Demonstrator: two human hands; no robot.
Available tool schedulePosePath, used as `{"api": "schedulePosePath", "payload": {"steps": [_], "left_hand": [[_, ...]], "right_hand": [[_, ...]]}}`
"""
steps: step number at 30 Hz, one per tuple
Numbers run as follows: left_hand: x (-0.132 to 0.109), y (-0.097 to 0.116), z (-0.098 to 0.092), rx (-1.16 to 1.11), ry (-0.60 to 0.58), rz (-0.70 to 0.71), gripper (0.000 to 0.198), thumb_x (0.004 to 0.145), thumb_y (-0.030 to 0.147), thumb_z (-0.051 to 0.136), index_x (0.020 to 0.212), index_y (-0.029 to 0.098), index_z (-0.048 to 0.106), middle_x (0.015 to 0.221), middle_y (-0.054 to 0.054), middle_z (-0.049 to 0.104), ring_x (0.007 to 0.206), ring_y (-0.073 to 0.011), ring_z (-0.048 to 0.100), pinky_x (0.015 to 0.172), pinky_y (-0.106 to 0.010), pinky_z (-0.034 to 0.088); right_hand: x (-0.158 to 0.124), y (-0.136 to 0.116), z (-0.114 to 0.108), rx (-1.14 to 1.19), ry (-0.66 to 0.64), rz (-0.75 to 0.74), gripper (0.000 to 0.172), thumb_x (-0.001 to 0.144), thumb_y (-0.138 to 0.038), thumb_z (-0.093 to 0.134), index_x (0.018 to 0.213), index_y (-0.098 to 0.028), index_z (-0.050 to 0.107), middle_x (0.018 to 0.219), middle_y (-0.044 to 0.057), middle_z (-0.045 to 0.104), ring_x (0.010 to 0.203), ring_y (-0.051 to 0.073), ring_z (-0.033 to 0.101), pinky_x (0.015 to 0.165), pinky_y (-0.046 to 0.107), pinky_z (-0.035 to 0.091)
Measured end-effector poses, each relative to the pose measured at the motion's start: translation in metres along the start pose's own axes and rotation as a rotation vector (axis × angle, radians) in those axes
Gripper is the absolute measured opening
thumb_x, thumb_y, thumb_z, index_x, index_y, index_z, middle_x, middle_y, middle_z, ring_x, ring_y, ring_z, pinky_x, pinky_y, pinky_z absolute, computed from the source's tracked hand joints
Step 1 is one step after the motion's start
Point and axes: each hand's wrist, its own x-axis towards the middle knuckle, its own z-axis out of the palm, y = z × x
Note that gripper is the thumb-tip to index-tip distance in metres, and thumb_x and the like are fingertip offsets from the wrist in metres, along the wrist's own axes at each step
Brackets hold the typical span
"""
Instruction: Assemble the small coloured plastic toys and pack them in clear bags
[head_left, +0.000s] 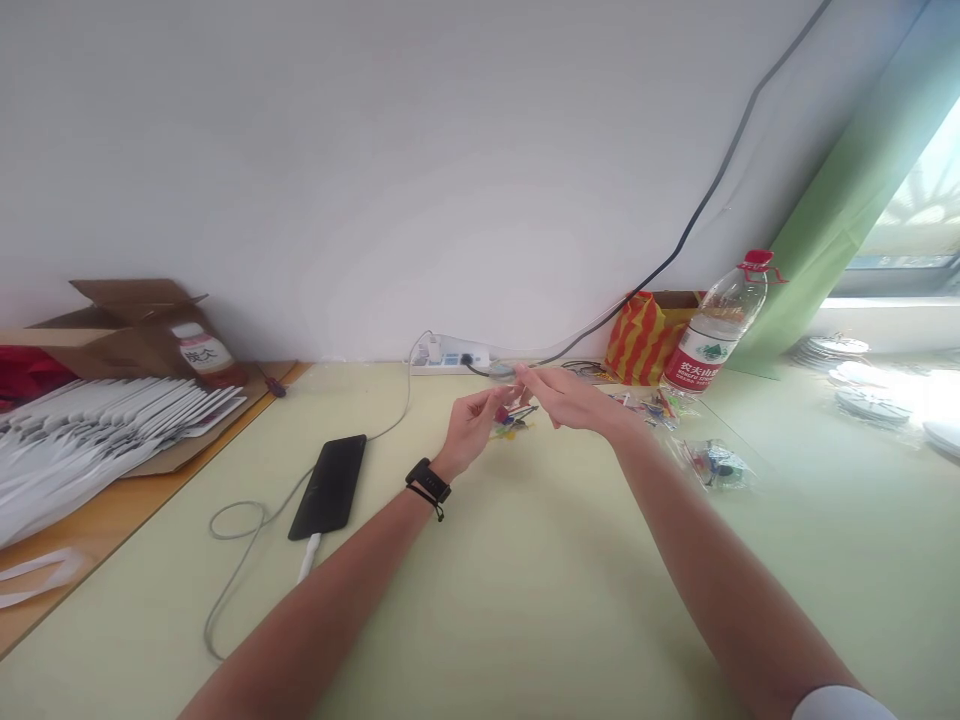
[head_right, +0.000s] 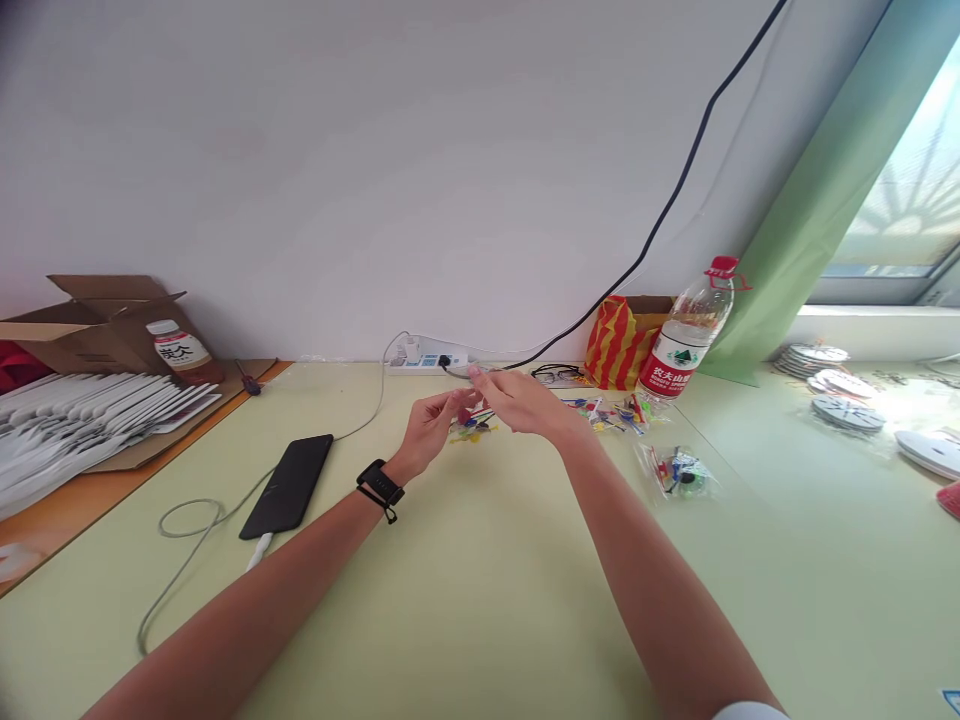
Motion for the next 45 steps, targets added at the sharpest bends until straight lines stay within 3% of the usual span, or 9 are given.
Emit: {"api": "schedulePosePath", "payload": {"steps": [4, 7, 10, 12, 17, 25, 31, 38, 45], "left_hand": [[0.004, 0.002, -0.002, -0.004, 0.026, 0.008, 0.049, 0.096, 0.061, 0.064, 0.094, 0.017, 0.083, 0.093, -0.009, 0.079, 0.077, -0.0192, 0.067, 0.072, -0.032, 0.054], [0.009, 0.004, -0.008, -0.073, 0.101, -0.015, 0.049, 0.095, 0.062, 0.066, 0.103, 0.017, 0.083, 0.098, -0.01, 0.081, 0.084, -0.0215, 0.072, 0.076, -0.033, 0.056], [0.016, 0.009, -0.016, -0.183, 0.187, -0.073, 0.057, 0.091, 0.066, 0.069, 0.12, 0.017, 0.079, 0.111, -0.014, 0.081, 0.097, -0.0248, 0.075, 0.082, -0.034, 0.059], [0.02, 0.013, -0.021, -0.242, 0.228, -0.093, 0.061, 0.089, 0.068, 0.071, 0.121, 0.016, 0.078, 0.114, -0.016, 0.08, 0.101, -0.0259, 0.076, 0.083, -0.034, 0.059], [0.028, 0.018, -0.031, -0.287, 0.308, -0.149, 0.062, 0.086, 0.07, 0.072, 0.12, 0.018, 0.077, 0.116, -0.016, 0.08, 0.099, -0.0262, 0.077, 0.072, -0.03, 0.058], [0.028, 0.006, -0.031, -0.334, 0.312, -0.146, 0.054, 0.084, 0.063, 0.078, 0.11, 0.015, 0.08, 0.116, -0.017, 0.079, 0.104, -0.0251, 0.075, 0.073, -0.029, 0.057], [0.018, 0.007, -0.017, -0.328, 0.164, -0.213, 0.051, 0.085, 0.063, 0.078, 0.108, 0.017, 0.083, 0.119, -0.015, 0.079, 0.103, -0.0255, 0.074, 0.076, -0.031, 0.058], [0.007, 0.019, -0.002, -0.362, -0.028, -0.172, 0.047, 0.092, 0.057, 0.073, 0.119, 0.02, 0.081, 0.134, -0.013, 0.073, 0.122, -0.0314, 0.067, 0.094, -0.041, 0.056], [0.006, 0.023, 0.003, -0.366, -0.028, -0.197, 0.043, 0.092, 0.059, 0.073, 0.119, 0.026, 0.082, 0.136, -0.007, 0.072, 0.11, -0.0259, 0.071, 0.075, -0.031, 0.056]], "right_hand": [[-0.001, -0.005, 0.002, -0.069, -0.014, -0.066, 0.056, 0.11, -0.064, 0.032, 0.103, -0.024, 0.071, 0.102, 0.004, 0.075, 0.059, 0.015, 0.059, 0.057, 0.029, 0.046], [0.003, -0.003, 0.005, -0.101, 0.245, -0.207, 0.033, 0.106, -0.054, 0.05, 0.111, -0.025, 0.064, 0.107, 0.001, 0.073, 0.057, 0.012, 0.054, 0.061, 0.028, 0.044], [0.011, 0.01, 0.009, -0.06, 0.47, -0.218, 0.033, 0.101, -0.05, 0.06, 0.121, -0.024, 0.059, 0.11, 0.002, 0.072, 0.055, 0.01, 0.051, 0.063, 0.027, 0.044], [0.016, 0.023, 0.013, -0.057, 0.395, -0.149, 0.037, 0.096, -0.052, 0.066, 0.119, -0.023, 0.062, 0.109, 0.003, 0.073, 0.06, 0.012, 0.055, 0.063, 0.027, 0.045], [0.026, 0.048, 0.029, 0.141, -0.13, -0.086, 0.036, 0.097, -0.053, 0.064, 0.104, -0.018, 0.071, 0.102, 0.007, 0.076, 0.067, 0.014, 0.065, 0.062, 0.026, 0.049], [0.026, 0.055, 0.031, 0.225, -0.279, -0.105, 0.037, 0.096, -0.054, 0.066, 0.085, -0.018, 0.069, 0.09, 0.005, 0.075, 0.076, 0.016, 0.065, 0.07, 0.027, 0.052], [0.028, 0.05, 0.028, 0.442, 0.131, -0.121, 0.048, 0.085, -0.049, 0.081, 0.122, -0.021, 0.067, 0.122, 0.008, 0.072, 0.104, 0.021, 0.068, 0.091, 0.034, 0.053], [0.041, 0.04, 0.055, 0.891, 0.367, -0.061, 0.039, 0.062, -0.04, 0.09, 0.092, -0.021, 0.072, 0.088, 0.003, 0.074, 0.085, 0.022, 0.068, 0.08, 0.034, 0.053], [0.042, 0.034, 0.061, 0.897, 0.462, -0.07, 0.022, 0.062, -0.026, 0.071, 0.084, -0.023, 0.065, 0.071, -0.004, 0.061, 0.067, 0.016, 0.056, 0.066, 0.03, 0.048]]}}
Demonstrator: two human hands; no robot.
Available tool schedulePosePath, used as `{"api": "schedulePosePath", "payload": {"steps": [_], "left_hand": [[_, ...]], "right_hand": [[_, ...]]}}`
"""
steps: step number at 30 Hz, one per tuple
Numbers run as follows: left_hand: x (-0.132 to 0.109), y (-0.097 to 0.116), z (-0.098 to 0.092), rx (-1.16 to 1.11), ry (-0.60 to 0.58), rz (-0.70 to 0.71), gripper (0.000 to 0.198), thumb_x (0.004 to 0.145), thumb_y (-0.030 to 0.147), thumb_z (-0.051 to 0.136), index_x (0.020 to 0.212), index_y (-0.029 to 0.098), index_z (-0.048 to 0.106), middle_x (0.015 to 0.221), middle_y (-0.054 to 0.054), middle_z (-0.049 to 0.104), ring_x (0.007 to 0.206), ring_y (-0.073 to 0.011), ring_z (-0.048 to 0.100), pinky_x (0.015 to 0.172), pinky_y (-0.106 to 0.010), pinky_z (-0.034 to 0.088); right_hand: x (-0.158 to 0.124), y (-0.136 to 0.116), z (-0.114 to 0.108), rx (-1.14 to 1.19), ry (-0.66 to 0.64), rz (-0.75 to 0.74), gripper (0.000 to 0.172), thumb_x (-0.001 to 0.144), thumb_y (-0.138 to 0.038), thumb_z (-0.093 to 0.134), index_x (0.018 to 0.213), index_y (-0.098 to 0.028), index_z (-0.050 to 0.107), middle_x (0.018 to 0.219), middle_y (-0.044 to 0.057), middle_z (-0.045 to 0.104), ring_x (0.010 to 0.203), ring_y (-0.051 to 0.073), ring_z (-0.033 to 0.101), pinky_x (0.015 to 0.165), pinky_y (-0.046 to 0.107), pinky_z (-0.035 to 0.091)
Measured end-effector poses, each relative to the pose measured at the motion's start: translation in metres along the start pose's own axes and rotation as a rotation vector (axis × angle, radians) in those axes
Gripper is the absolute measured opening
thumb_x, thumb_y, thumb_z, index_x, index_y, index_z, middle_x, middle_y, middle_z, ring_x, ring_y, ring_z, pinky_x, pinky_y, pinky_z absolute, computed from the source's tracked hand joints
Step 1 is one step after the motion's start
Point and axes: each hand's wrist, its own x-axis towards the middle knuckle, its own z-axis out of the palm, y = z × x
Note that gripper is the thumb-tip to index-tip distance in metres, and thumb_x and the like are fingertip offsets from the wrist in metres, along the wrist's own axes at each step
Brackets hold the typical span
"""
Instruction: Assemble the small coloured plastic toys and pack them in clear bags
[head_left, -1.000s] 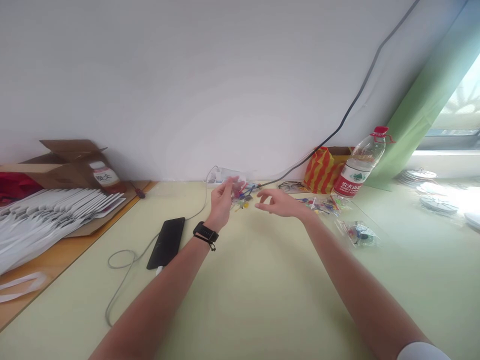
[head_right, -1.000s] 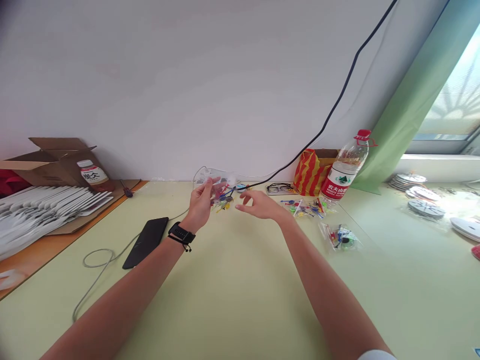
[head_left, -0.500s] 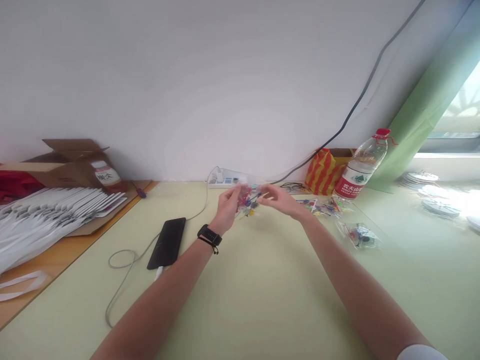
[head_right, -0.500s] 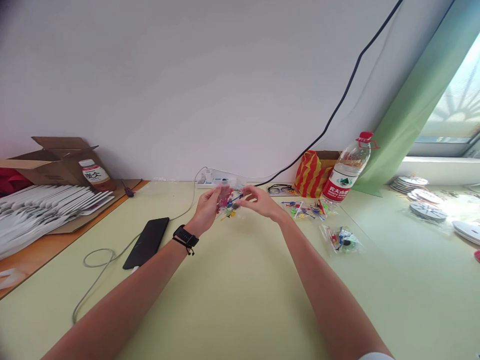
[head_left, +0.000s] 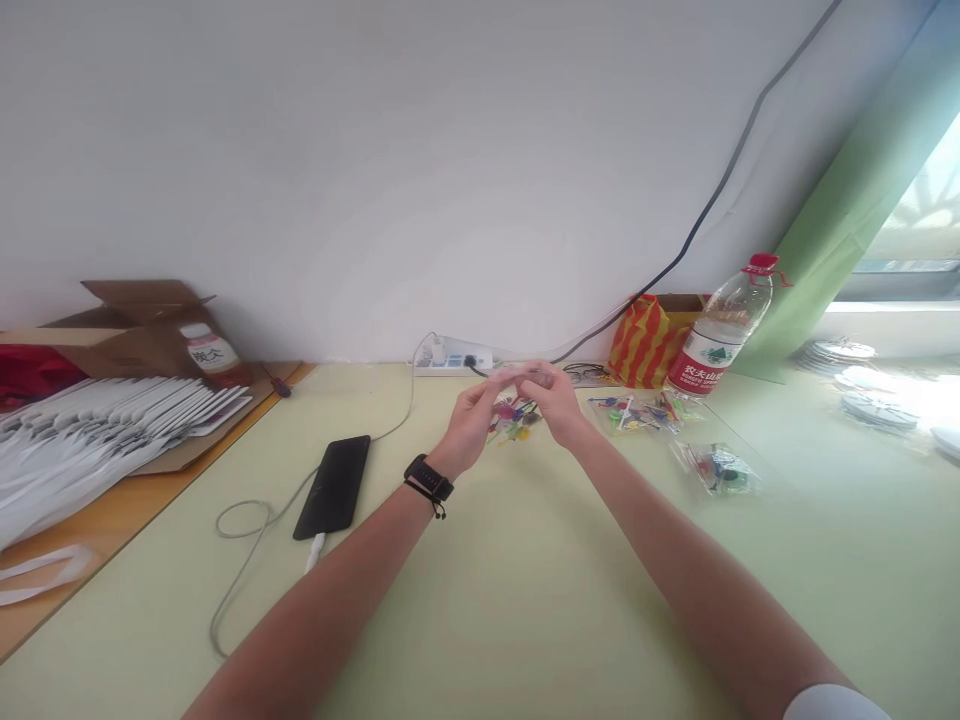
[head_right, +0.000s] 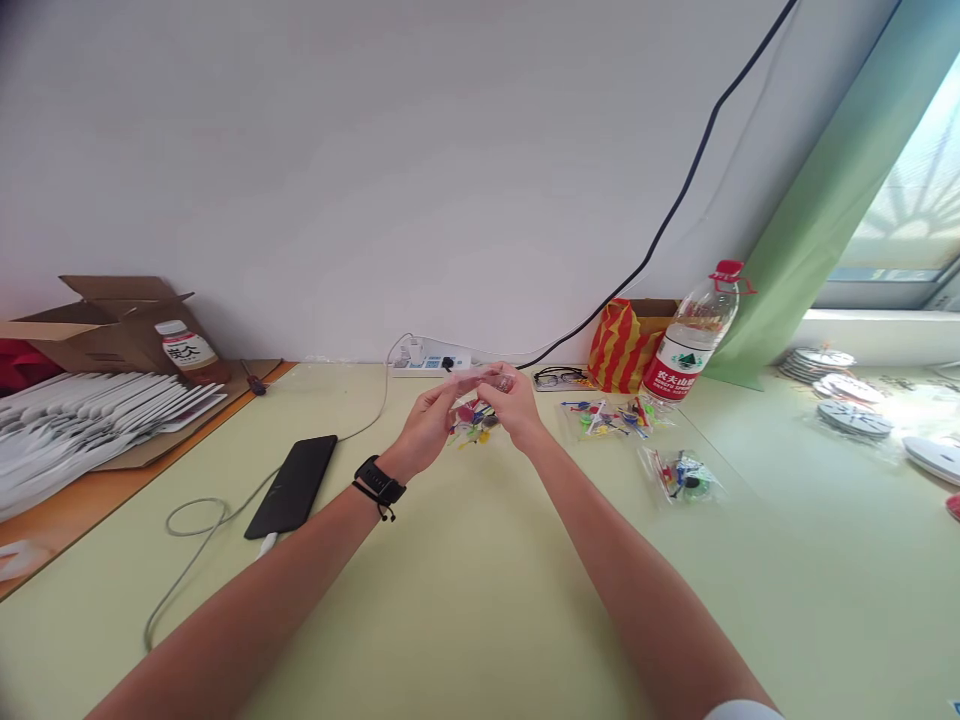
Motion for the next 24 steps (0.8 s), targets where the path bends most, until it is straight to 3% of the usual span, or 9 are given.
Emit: {"api": "schedulePosePath", "payload": {"steps": [7, 11, 15, 20, 24], "left_hand": [[0.008, -0.001, -0.008, -0.05, 0.097, 0.062, 0.037, 0.089, 0.06, 0.075, 0.102, 0.027, 0.085, 0.147, -0.005, 0.065, 0.13, -0.0266, 0.061, 0.086, -0.031, 0.057], [0.009, 0.001, -0.011, -0.024, 0.098, 0.041, 0.04, 0.091, 0.06, 0.072, 0.108, 0.026, 0.084, 0.144, -0.008, 0.067, 0.122, -0.0254, 0.065, 0.079, -0.029, 0.056], [0.011, 0.003, -0.016, 0.077, 0.129, 0.09, 0.037, 0.089, 0.055, 0.076, 0.106, 0.023, 0.084, 0.127, -0.011, 0.075, 0.113, -0.0237, 0.068, 0.08, -0.029, 0.054], [0.016, 0.012, -0.027, 0.191, 0.098, 0.185, 0.035, 0.086, 0.05, 0.081, 0.103, 0.02, 0.083, 0.098, -0.009, 0.081, 0.081, -0.0206, 0.072, 0.079, -0.036, 0.056], [0.016, 0.022, -0.034, 0.299, 0.082, 0.226, 0.032, 0.086, 0.047, 0.082, 0.1, 0.019, 0.083, 0.09, -0.01, 0.081, 0.086, -0.0225, 0.074, 0.086, -0.038, 0.056]], "right_hand": [[0.001, -0.002, -0.003, 0.001, -0.066, -0.053, 0.023, 0.063, -0.026, 0.068, 0.084, -0.023, 0.061, 0.069, -0.006, 0.055, 0.065, 0.013, 0.048, 0.065, 0.027, 0.043], [0.005, -0.005, -0.012, -0.028, -0.142, -0.027, 0.026, 0.063, -0.026, 0.069, 0.088, -0.023, 0.063, 0.069, -0.005, 0.059, 0.067, 0.015, 0.053, 0.066, 0.028, 0.045], [0.008, -0.013, -0.023, -0.075, -0.184, -0.013, 0.021, 0.069, -0.03, 0.077, 0.087, -0.023, 0.068, 0.08, -0.001, 0.067, 0.076, 0.017, 0.061, 0.072, 0.031, 0.049], [0.009, -0.024, -0.033, -0.203, -0.194, -0.037, 0.028, 0.078, -0.048, 0.085, 0.086, -0.021, 0.078, 0.09, 0.006, 0.074, 0.089, 0.022, 0.065, 0.08, 0.035, 0.051], [0.01, -0.031, -0.036, -0.244, -0.193, -0.098, 0.032, 0.078, -0.05, 0.087, 0.093, -0.023, 0.082, 0.089, 0.005, 0.074, 0.079, 0.02, 0.061, 0.078, 0.037, 0.051]]}}
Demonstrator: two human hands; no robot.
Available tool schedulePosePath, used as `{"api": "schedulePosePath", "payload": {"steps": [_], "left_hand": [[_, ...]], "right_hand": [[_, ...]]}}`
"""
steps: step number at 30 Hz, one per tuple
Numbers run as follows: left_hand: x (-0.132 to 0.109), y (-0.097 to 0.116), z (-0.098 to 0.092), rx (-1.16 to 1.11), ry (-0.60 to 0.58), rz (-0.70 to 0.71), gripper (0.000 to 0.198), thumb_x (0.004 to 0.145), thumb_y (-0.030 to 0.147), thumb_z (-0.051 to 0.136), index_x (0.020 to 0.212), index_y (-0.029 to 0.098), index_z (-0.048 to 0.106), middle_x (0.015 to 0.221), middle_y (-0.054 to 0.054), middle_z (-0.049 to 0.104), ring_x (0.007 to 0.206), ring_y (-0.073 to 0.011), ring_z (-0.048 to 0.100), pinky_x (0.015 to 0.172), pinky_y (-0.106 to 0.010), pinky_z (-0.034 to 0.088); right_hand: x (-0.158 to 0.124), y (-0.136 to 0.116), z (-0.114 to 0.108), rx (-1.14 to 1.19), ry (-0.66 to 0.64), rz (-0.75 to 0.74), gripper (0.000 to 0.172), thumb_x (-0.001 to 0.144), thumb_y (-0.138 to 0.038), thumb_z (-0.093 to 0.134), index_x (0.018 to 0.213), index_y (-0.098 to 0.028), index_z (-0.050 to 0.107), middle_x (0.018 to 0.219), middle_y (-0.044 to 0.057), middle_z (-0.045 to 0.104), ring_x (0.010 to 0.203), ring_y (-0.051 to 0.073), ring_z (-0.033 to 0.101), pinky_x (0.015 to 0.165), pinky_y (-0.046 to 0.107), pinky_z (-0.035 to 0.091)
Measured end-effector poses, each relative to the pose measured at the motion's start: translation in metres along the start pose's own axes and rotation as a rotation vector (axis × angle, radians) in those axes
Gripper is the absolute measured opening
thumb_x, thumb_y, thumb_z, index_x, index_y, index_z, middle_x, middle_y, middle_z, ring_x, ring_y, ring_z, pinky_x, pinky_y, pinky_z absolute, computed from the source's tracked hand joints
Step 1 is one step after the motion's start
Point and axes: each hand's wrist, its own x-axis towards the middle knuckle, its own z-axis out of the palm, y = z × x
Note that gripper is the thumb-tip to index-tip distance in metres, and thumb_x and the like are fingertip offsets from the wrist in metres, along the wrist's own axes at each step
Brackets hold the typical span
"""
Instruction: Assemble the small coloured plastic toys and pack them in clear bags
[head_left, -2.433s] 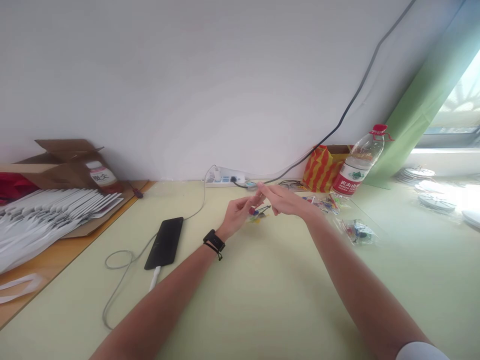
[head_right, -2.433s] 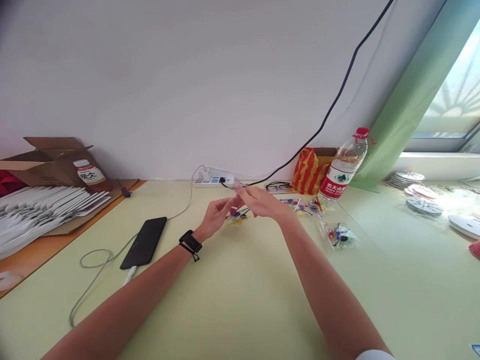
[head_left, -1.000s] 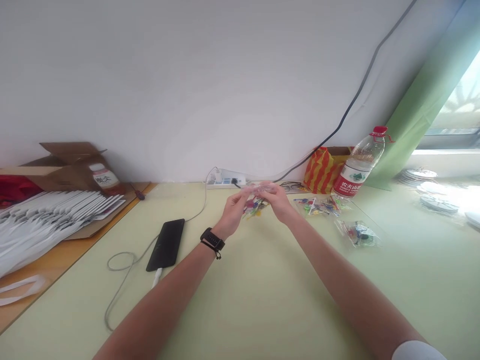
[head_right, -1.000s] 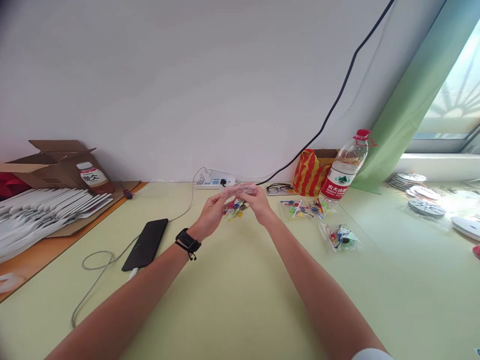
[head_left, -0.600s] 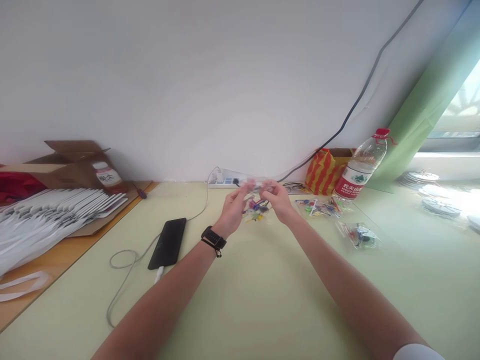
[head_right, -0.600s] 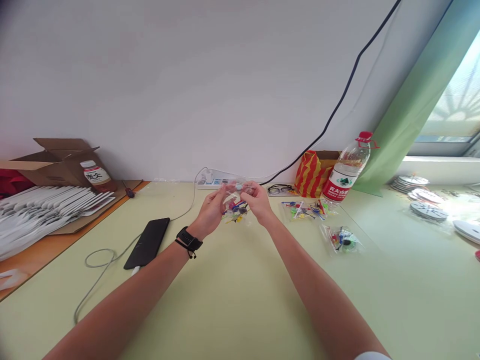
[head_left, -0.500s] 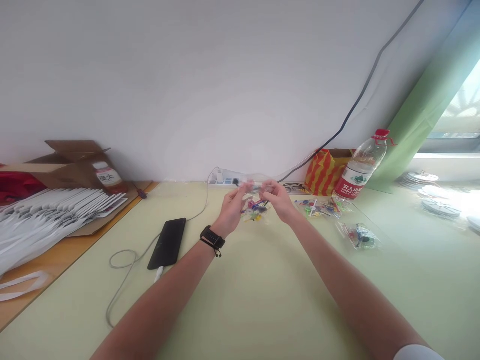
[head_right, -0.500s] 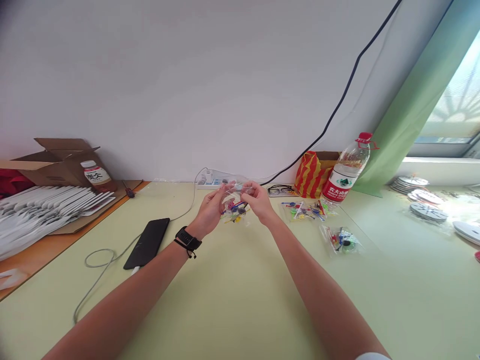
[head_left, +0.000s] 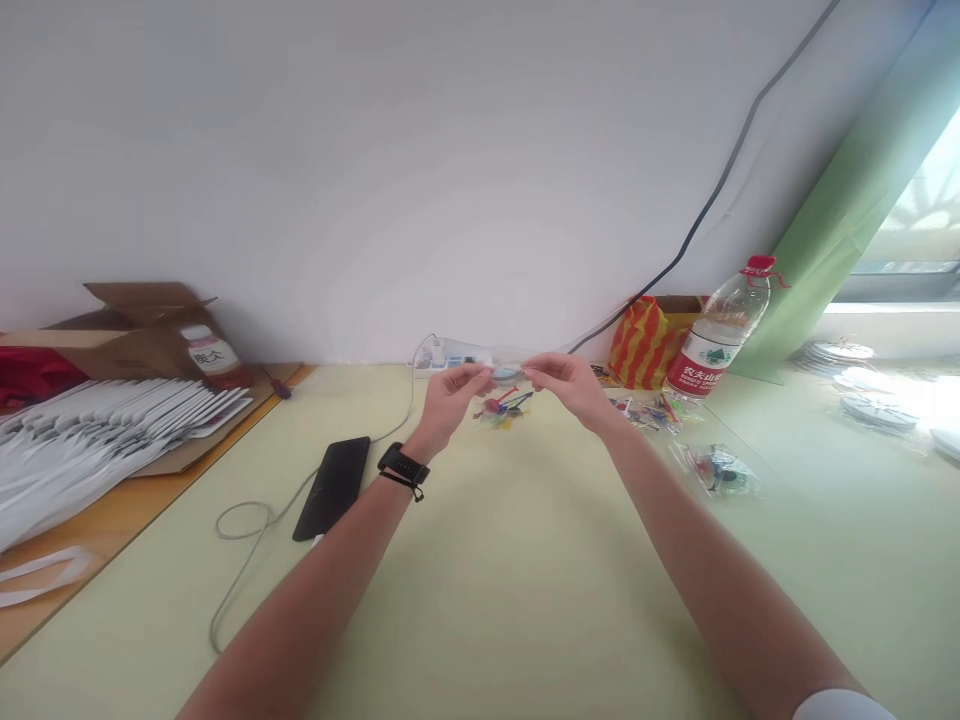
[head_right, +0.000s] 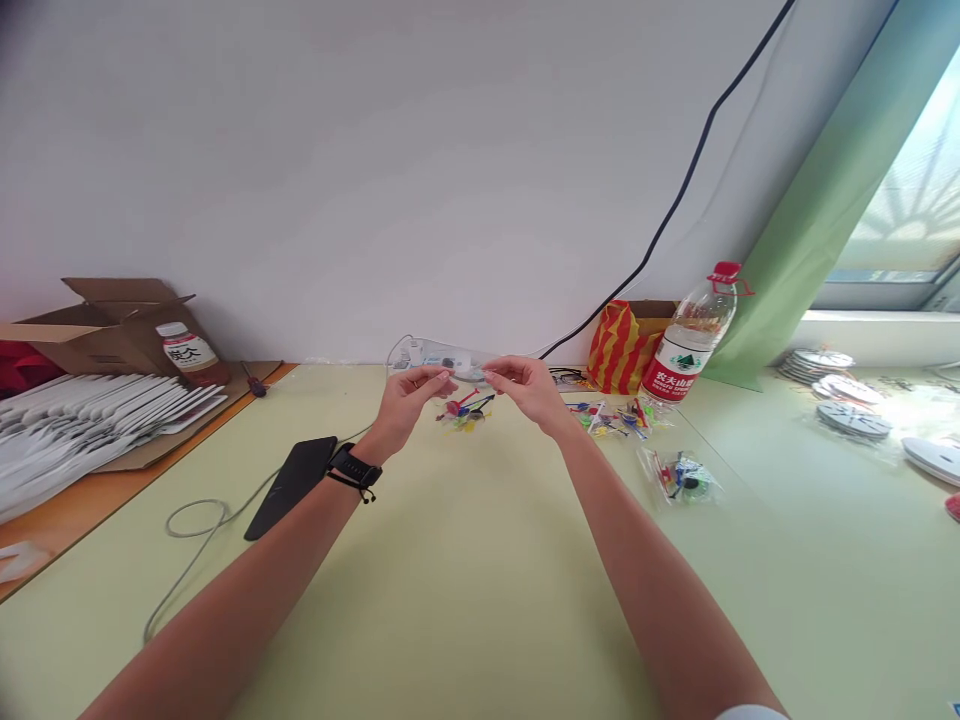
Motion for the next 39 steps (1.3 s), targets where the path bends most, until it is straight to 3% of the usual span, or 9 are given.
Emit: {"api": "schedulePosePath", "payload": {"steps": [6, 12, 15, 17, 19, 23, 29, 35, 39], "left_hand": [[0.004, 0.01, -0.014, -0.01, -0.047, 0.044, 0.03, 0.085, 0.037, 0.083, 0.11, 0.021, 0.083, 0.094, -0.01, 0.082, 0.084, -0.0215, 0.072, 0.084, -0.037, 0.056], [0.007, 0.014, -0.02, -0.157, -0.092, -0.012, 0.02, 0.086, 0.034, 0.079, 0.096, 0.018, 0.086, 0.094, -0.012, 0.082, 0.084, -0.0214, 0.073, 0.09, -0.038, 0.057], [0.006, 0.016, -0.017, -0.12, -0.072, 0.007, 0.028, 0.089, 0.042, 0.076, 0.095, 0.016, 0.086, 0.094, -0.013, 0.081, 0.088, -0.0241, 0.074, 0.089, -0.04, 0.058], [0.004, 0.019, -0.015, -0.037, -0.041, 0.039, 0.029, 0.082, 0.043, 0.084, 0.096, 0.018, 0.085, 0.097, -0.012, 0.081, 0.092, -0.0257, 0.075, 0.091, -0.041, 0.058], [0.002, 0.022, -0.013, 0.027, -0.031, 0.066, 0.037, 0.074, 0.04, 0.092, 0.104, 0.02, 0.083, 0.099, -0.01, 0.081, 0.096, -0.0262, 0.075, 0.094, -0.042, 0.058], [0.001, 0.026, -0.014, 0.063, -0.061, 0.064, 0.053, 0.074, 0.042, 0.093, 0.121, 0.022, 0.079, 0.095, -0.008, 0.082, 0.097, -0.0262, 0.075, 0.098, -0.044, 0.056], [0.006, 0.022, -0.023, 0.107, -0.042, 0.028, 0.027, 0.072, 0.041, 0.093, 0.089, 0.021, 0.085, 0.098, -0.011, 0.081, 0.093, -0.0261, 0.073, 0.087, -0.041, 0.058], [0.009, 0.018, -0.023, 0.007, -0.054, -0.008, 0.016, 0.078, 0.032, 0.086, 0.089, 0.021, 0.087, 0.093, -0.01, 0.08, 0.088, -0.0227, 0.071, 0.087, -0.039, 0.057], [0.007, 0.02, -0.021, -0.004, -0.046, -0.006, 0.018, 0.078, 0.035, 0.086, 0.089, 0.02, 0.086, 0.091, -0.01, 0.079, 0.088, -0.0231, 0.071, 0.091, -0.041, 0.057]], "right_hand": [[0.001, -0.001, -0.003, 0.124, -0.034, -0.034, 0.029, 0.078, -0.044, 0.088, 0.1, -0.026, 0.084, 0.079, 0.002, 0.071, 0.075, 0.018, 0.061, 0.075, 0.035, 0.052], [0.001, 0.001, -0.004, 0.264, 0.001, 0.011, 0.018, 0.075, -0.041, 0.086, 0.085, -0.025, 0.085, 0.087, 0.005, 0.074, 0.085, 0.022, 0.066, 0.082, 0.037, 0.055], [0.001, -0.003, -0.004, 0.257, -0.016, -0.01, 0.027, 0.081, -0.05, 0.081, 0.084, -0.023, 0.084, 0.084, 0.006, 0.073, 0.083, 0.022, 0.065, 0.083, 0.038, 0.055], [0.001, -0.006, -0.004, 0.181, -0.021, -0.025, 0.031, 0.08, -0.053, 0.084, 0.088, -0.023, 0.083, 0.082, 0.005, 0.071, 0.082, 0.021, 0.065, 0.082, 0.038, 0.055], [0.0, -0.008, -0.003, 0.095, -0.01, -0.04, 0.036, 0.074, -0.051, 0.091, 0.096, -0.024, 0.081, 0.083, 0.003, 0.07, 0.083, 0.021, 0.064, 0.082, 0.036, 0.054], [0.001, -0.01, -0.002, 0.054, 0.011, -0.045, 0.049, 0.071, -0.052, 0.093, 0.108, -0.023, 0.079, 0.083, 0.002, 0.069, 0.081, 0.019, 0.063, 0.082, 0.036, 0.054], [0.001, -0.008, -0.001, 0.108, 0.061, -0.034, 0.032, 0.07, -0.046, 0.094, 0.088, -0.024, 0.081, 0.087, 0.004, 0.073, 0.081, 0.019, 0.064, 0.079, 0.035, 0.053], [0.001, -0.006, -0.002, 0.194, 0.069, -0.008, 0.016, 0.072, -0.039, 0.087, 0.081, -0.026, 0.083, 0.084, 0.004, 0.074, 0.082, 0.02, 0.063, 0.083, 0.037, 0.055], [0.001, -0.006, -0.004, 0.129, 0.038, -0.044, 0.017, 0.074, -0.041, 0.086, 0.083, -0.026, 0.084, 0.085, 0.004, 0.075, 0.086, 0.022, 0.065, 0.084, 0.038, 0.055]]}}
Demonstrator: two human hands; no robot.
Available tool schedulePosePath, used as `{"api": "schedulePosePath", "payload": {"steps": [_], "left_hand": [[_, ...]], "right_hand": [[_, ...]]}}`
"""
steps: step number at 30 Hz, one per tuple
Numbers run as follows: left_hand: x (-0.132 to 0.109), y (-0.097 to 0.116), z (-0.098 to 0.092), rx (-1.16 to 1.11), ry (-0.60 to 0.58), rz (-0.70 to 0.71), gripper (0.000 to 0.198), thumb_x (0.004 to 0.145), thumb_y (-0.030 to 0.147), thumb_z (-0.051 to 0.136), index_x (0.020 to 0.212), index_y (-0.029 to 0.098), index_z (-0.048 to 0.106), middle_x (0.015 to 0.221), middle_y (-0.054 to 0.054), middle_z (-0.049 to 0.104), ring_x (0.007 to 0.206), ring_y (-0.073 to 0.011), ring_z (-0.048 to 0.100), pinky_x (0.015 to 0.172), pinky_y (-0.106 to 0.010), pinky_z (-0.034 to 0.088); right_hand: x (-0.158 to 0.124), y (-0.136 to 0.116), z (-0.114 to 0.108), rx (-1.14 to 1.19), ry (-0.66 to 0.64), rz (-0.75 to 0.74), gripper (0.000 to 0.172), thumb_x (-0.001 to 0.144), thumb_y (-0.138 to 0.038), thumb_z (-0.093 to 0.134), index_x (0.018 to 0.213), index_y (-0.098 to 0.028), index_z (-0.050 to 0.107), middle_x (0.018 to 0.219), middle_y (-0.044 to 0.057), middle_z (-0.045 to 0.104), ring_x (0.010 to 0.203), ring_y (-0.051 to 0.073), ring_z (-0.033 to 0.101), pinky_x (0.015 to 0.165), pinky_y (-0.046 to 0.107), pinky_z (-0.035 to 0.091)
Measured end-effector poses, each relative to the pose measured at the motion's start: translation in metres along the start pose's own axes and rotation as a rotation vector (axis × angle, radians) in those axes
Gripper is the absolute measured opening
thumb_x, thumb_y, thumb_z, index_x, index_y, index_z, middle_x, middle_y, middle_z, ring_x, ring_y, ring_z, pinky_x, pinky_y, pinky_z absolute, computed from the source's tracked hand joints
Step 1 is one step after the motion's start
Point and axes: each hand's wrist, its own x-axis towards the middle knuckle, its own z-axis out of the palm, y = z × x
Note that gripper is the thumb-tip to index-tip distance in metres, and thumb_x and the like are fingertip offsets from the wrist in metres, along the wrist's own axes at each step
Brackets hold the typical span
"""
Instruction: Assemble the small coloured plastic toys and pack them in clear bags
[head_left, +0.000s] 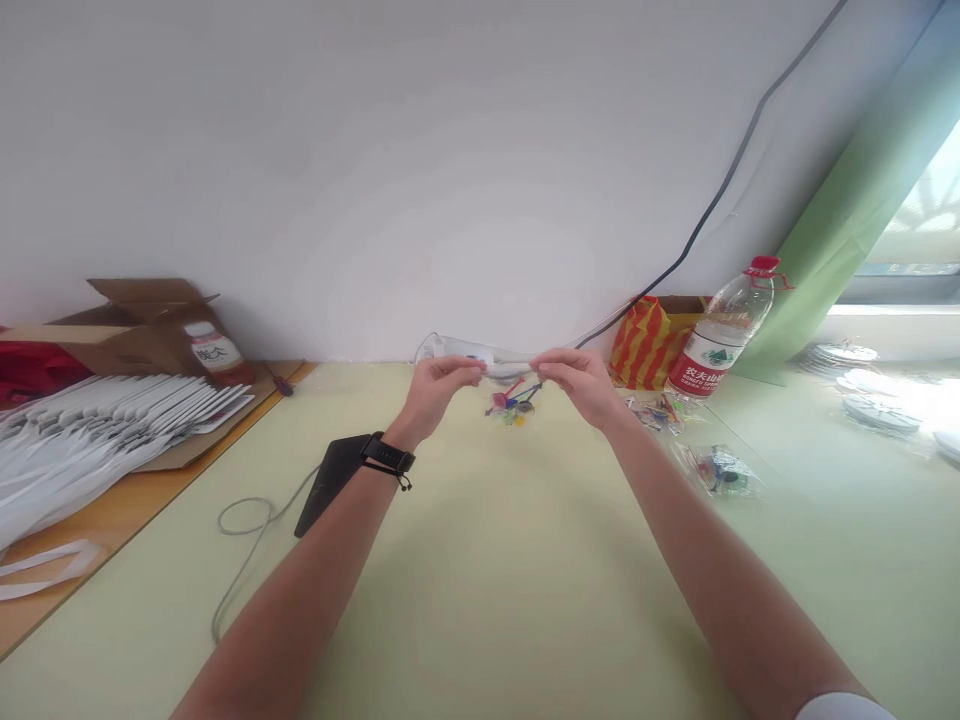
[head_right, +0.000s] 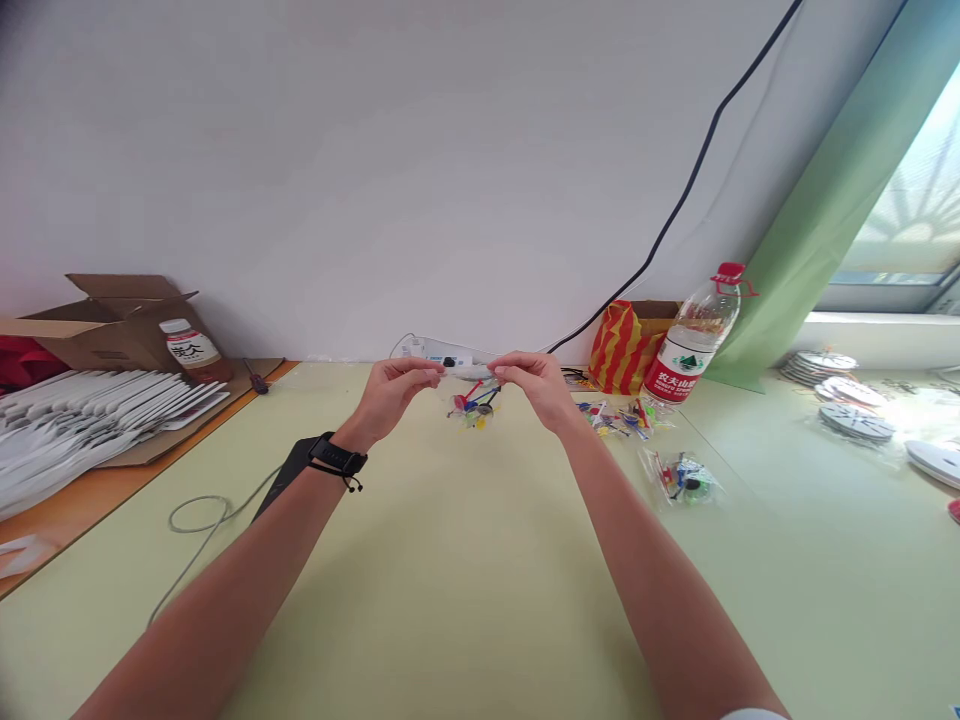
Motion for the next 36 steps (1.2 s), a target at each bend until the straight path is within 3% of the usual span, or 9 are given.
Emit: {"api": "schedulePosePath", "payload": {"steps": [6, 11, 16, 21, 24, 29, 33, 36], "left_hand": [[-0.002, 0.006, 0.002, 0.151, -0.018, 0.122, 0.04, 0.077, 0.041, 0.089, 0.111, 0.022, 0.081, 0.096, -0.009, 0.078, 0.093, -0.0242, 0.072, 0.093, -0.041, 0.058], [0.0, 0.007, 0.003, 0.299, -0.041, 0.192, 0.027, 0.087, 0.048, 0.079, 0.095, 0.022, 0.079, 0.095, -0.009, 0.079, 0.093, -0.0249, 0.073, 0.091, -0.04, 0.058], [-0.001, 0.01, 0.002, 0.18, -0.059, 0.123, 0.024, 0.086, 0.042, 0.081, 0.1, 0.022, 0.081, 0.093, -0.008, 0.079, 0.092, -0.0246, 0.075, 0.091, -0.041, 0.057], [-0.003, 0.01, 0.003, 0.058, 0.007, 0.05, 0.02, 0.079, 0.037, 0.086, 0.091, 0.021, 0.086, 0.091, -0.01, 0.081, 0.093, -0.0273, 0.076, 0.094, -0.044, 0.057], [-0.004, 0.01, 0.003, 0.027, 0.003, 0.057, 0.02, 0.077, 0.038, 0.088, 0.088, 0.021, 0.086, 0.095, -0.011, 0.081, 0.095, -0.0278, 0.075, 0.094, -0.044, 0.057], [-0.003, 0.013, 0.003, 0.171, -0.043, 0.118, 0.035, 0.08, 0.041, 0.088, 0.109, 0.022, 0.083, 0.1, -0.009, 0.08, 0.096, -0.0252, 0.074, 0.095, -0.042, 0.057], [-0.002, 0.012, 0.004, 0.291, -0.037, 0.202, 0.027, 0.087, 0.047, 0.08, 0.093, 0.021, 0.081, 0.094, -0.009, 0.079, 0.092, -0.0243, 0.073, 0.092, -0.04, 0.057], [-0.002, 0.01, 0.003, 0.257, -0.054, 0.198, 0.027, 0.086, 0.047, 0.081, 0.096, 0.022, 0.081, 0.091, -0.008, 0.079, 0.088, -0.0239, 0.074, 0.089, -0.039, 0.057]], "right_hand": [[0.0, -0.005, 0.004, -0.124, 0.019, -0.07, 0.036, 0.072, -0.049, 0.092, 0.097, -0.026, 0.081, 0.092, 0.005, 0.074, 0.09, 0.024, 0.067, 0.087, 0.04, 0.056], [0.0, -0.01, 0.006, -0.232, 0.0, -0.107, 0.036, 0.079, -0.058, 0.085, 0.087, -0.024, 0.076, 0.091, 0.006, 0.074, 0.088, 0.024, 0.067, 0.084, 0.04, 0.057], [-0.002, -0.013, 0.004, -0.165, -0.064, -0.092, 0.028, 0.079, -0.05, 0.086, 0.087, -0.025, 0.077, 0.088, 0.005, 0.074, 0.086, 0.023, 0.067, 0.083, 0.04, 0.056], [-0.002, -0.009, 0.0, -0.109, 0.01, -0.062, 0.022, 0.077, -0.046, 0.086, 0.081, -0.026, 0.082, 0.086, 0.005, 0.077, 0.086, 0.025, 0.069, 0.083, 0.041, 0.057], [-0.002, -0.01, 0.0, -0.101, -0.013, -0.064, 0.023, 0.076, -0.047, 0.087, 0.083, -0.025, 0.082, 0.088, 0.006, 0.077, 0.088, 0.026, 0.069, 0.084, 0.042, 0.057], [-0.002, -0.016, 0.004, -0.177, -0.016, -0.093, 0.03, 0.077, -0.045, 0.09, 0.098, -0.025, 0.082, 0.095, 0.006, 0.076, 0.093, 0.025, 0.07, 0.089, 0.042, 0.057], [-0.001, -0.015, 0.006, -0.283, -0.007, -0.136, 0.026, 0.086, -0.049, 0.081, 0.094, -0.025, 0.079, 0.094, 0.006, 0.076, 0.091, 0.025, 0.07, 0.086, 0.042, 0.057], [0.0, -0.012, 0.007, -0.265, -0.02, -0.153, 0.026, 0.085, -0.049, 0.081, 0.094, -0.025, 0.079, 0.094, 0.005, 0.077, 0.089, 0.025, 0.07, 0.085, 0.041, 0.057]]}}
